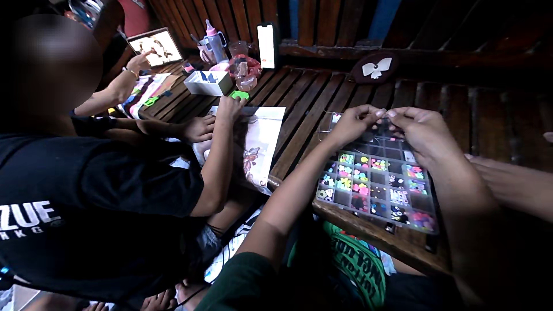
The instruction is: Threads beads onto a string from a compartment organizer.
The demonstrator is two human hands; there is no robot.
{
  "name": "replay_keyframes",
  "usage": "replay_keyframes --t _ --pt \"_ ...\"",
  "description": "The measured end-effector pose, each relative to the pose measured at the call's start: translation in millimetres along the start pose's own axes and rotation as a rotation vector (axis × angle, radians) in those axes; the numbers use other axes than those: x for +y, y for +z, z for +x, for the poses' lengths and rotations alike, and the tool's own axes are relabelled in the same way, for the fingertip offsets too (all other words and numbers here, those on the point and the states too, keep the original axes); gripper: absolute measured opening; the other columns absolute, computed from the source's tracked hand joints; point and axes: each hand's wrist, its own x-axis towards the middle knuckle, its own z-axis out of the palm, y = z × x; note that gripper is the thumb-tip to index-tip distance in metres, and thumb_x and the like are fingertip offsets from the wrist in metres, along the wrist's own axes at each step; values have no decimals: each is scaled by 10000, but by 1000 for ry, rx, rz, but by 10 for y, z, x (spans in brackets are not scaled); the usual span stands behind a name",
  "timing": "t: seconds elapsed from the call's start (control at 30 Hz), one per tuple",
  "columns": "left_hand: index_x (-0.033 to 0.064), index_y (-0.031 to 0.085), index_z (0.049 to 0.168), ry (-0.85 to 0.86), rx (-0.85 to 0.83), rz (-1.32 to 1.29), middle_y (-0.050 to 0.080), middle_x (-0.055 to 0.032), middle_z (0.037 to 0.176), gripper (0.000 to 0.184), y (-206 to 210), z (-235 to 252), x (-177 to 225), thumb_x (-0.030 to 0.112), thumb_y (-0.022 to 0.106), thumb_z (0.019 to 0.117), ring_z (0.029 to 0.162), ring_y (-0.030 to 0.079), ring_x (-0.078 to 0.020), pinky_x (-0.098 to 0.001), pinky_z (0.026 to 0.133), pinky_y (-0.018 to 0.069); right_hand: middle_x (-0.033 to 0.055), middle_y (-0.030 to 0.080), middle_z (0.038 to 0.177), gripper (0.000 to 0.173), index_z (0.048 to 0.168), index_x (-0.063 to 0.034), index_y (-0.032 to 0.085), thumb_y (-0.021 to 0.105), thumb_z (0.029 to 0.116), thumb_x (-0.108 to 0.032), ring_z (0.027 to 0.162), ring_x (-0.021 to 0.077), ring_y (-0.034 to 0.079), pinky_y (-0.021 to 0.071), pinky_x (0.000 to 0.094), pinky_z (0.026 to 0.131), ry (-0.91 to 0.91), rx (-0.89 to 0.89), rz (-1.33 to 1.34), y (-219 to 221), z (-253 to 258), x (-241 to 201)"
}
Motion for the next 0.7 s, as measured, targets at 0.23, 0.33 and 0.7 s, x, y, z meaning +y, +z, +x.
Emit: replay_keyframes --t 0.23,0.33,0.7 --pt "-96 631 1094 -29 33 -100 629 -59 898 195 36 15 -3 51 507 1061 770 568 -47 -224 753 508 59 587 1005 244 1200 22 609 545 1070 -174 767 17 511 458 210 731 -92 35 -64 -11 -5 4" --pt "-96 627 1103 -32 24 -121 626 -54 913 200 30 15 6 51 497 1065 786 572 -42 -216 765 510 62 581 992 246 1199 25 606 548 1069 -175 756 21 506 455 211 718 -92 40 -59 -13 4 15" --pt "-40 635 1088 -50 12 -167 622 -7 879 193 -25 -21 27 76 482 1073 748 593 -42 -215 714 529 28 600 999 180 1142 -7 637 581 1049 -151 785 17 540 474 197 730 -91 25 29 28 -11 -38"
